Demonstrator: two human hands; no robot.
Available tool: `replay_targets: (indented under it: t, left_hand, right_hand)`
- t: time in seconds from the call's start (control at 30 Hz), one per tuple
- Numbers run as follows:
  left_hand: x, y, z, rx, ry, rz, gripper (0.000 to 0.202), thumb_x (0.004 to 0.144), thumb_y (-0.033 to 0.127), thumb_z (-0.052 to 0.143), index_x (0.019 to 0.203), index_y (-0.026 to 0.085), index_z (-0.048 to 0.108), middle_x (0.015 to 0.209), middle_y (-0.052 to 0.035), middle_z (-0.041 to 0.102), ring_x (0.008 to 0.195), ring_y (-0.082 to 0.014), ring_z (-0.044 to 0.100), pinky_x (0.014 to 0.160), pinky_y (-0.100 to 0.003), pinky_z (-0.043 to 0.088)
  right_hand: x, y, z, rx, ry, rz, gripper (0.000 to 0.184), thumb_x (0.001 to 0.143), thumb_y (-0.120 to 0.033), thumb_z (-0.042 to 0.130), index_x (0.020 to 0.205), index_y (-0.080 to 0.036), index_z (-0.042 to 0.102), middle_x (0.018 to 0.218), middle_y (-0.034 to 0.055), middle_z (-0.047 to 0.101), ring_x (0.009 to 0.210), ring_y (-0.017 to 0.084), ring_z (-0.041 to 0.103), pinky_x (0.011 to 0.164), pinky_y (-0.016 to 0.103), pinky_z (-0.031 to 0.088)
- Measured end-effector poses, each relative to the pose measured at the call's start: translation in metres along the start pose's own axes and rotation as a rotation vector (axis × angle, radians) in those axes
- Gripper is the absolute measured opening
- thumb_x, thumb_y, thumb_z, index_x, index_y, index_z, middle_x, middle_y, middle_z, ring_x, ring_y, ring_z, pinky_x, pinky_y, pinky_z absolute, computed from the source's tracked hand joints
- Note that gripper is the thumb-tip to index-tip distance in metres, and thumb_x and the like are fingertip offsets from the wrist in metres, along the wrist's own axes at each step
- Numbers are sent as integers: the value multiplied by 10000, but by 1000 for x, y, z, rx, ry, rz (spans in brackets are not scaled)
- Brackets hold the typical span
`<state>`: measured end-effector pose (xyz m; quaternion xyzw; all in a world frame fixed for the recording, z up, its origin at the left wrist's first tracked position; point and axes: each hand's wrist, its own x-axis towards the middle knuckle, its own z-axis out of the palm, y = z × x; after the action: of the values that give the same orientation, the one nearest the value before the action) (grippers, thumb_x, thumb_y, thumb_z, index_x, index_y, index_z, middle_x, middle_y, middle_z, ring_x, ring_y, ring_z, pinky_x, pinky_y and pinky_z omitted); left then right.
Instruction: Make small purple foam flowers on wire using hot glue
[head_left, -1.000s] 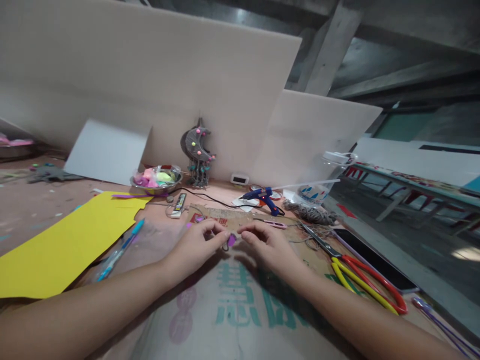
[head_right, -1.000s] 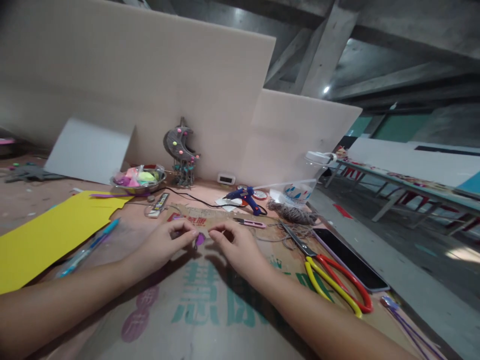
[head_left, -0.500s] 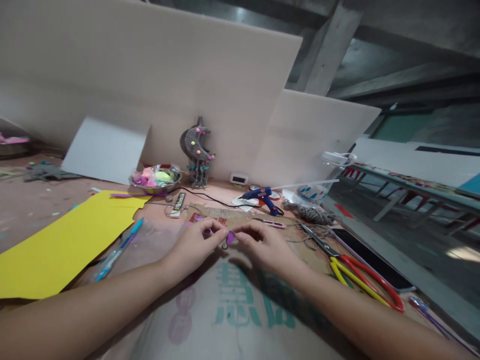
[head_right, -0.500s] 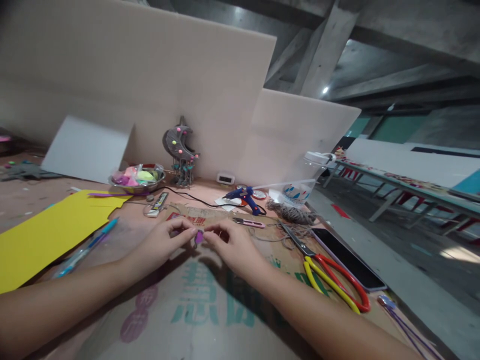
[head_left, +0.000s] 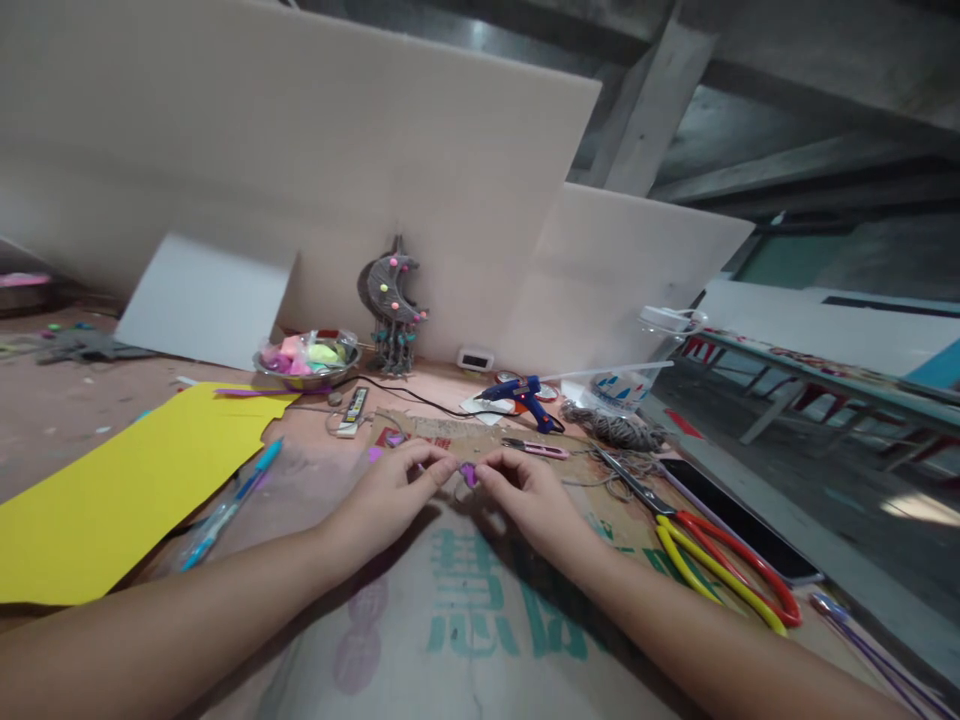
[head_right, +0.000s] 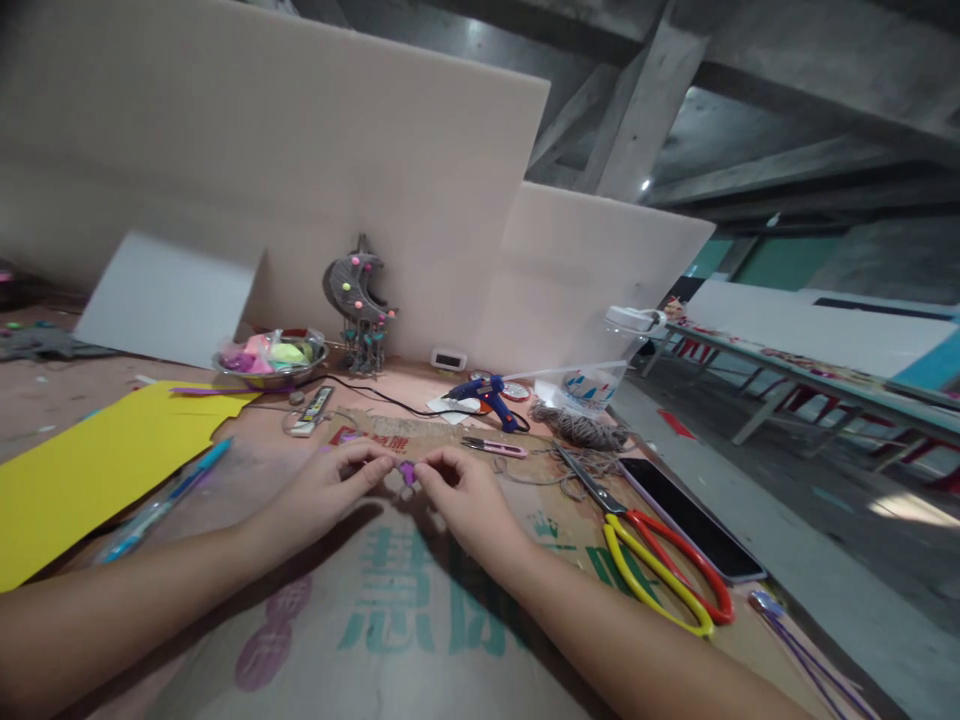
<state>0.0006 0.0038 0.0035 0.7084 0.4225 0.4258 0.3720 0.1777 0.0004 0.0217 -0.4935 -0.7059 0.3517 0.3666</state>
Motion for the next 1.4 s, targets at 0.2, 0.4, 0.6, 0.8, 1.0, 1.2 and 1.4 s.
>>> replay_targets:
  t: [0.2,0.4,0.6,0.8,1.0,1.2,1.4]
  left_hand:
    - [1,-7,0,-64,69,-84,418,821,445,517,1149,192,576,1098,-74,628,971,-204,577,855,-323,434]
    - [0,-2,-1,-31,4,-83,290,812,413,525,868,156,649,874,-60,666,825,-193,596,743,-297,444]
    - [-1,3,-1,8,-14,-61,219,794,341,545,879,176,662,896,-43,678,851,-184,598,754,-278,438]
    - [-1,2,1,-17,-32,-74,195,789,323,531,796,163,642,808,-37,672,765,-174,595,701,-269,436]
    - [1,0,-2,-68,73,-138,267,786,406,538,821,162,642,810,-39,673,784,-190,593,711,-275,418]
    - [3,-6,-1,-136,96,-116,278,803,426,525,820,158,597,797,-34,644,786,-178,592,708,-266,428]
    - [3,-5,4,-465,24,-240,256,848,426,467,854,172,434,843,-34,664,544,-109,626,523,-216,407]
  right_hand:
    - [-2,-3,0,-49,-43,-48,180,812,-290,513,736,-150,597,687,20,608,634,134,551,589,241,430]
    - [0,-1,-1,-85,-36,-66,168,807,-274,520,716,-153,594,672,15,596,629,129,538,580,233,432]
    - [0,0,-2,-98,-57,-49,148,802,-246,517,718,-158,600,681,15,611,642,131,545,580,231,435]
    - [2,-1,-5,-136,-91,-61,210,843,-311,478,743,-158,581,666,7,582,618,125,518,568,233,399]
    - [31,18,-59,-452,181,-123,341,821,-468,490,641,-178,482,620,-13,507,593,128,460,563,246,335]
    - [73,59,-102,-615,351,-24,343,745,-398,589,941,-117,575,821,84,617,724,189,547,633,282,394]
    - [101,71,-94,-565,157,42,362,685,-378,677,939,-122,645,874,103,683,787,221,614,684,290,439]
